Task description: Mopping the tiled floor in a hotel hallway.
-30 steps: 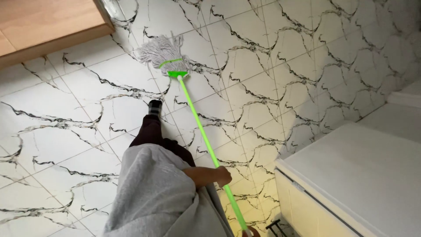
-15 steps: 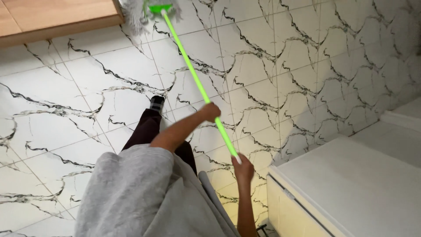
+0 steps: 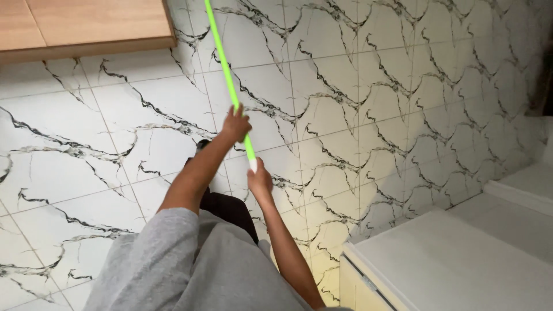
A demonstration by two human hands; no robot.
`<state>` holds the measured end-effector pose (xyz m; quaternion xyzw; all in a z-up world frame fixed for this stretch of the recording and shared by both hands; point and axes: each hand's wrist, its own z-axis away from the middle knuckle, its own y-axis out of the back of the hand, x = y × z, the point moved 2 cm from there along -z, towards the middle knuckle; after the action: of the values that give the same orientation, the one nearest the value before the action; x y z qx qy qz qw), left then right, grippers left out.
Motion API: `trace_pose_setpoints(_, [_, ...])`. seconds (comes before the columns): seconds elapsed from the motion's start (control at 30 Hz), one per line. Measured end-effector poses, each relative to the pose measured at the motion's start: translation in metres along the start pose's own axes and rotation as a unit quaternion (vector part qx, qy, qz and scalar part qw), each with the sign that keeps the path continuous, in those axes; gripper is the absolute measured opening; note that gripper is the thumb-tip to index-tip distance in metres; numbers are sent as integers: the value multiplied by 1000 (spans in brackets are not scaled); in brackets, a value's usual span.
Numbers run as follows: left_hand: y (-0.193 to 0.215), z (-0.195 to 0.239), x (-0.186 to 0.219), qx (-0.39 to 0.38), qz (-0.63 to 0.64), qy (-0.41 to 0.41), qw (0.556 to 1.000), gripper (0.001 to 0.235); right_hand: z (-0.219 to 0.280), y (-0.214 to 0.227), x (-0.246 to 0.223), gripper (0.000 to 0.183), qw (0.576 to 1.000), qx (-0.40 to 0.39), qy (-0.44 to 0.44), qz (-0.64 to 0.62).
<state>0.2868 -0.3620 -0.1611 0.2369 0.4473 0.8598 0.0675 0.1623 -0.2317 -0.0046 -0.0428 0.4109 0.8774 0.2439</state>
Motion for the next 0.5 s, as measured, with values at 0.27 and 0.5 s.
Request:
trace_pose_setpoints(0.27, [-1, 103, 262, -139, 42, -236, 961, 56, 206, 101, 214, 44, 977, -6, -191, -98])
trace_pose_setpoints(0.5, [-48, 108, 305, -130, 118, -359, 917, 32, 225, 79, 304, 34, 907, -98, -263, -316])
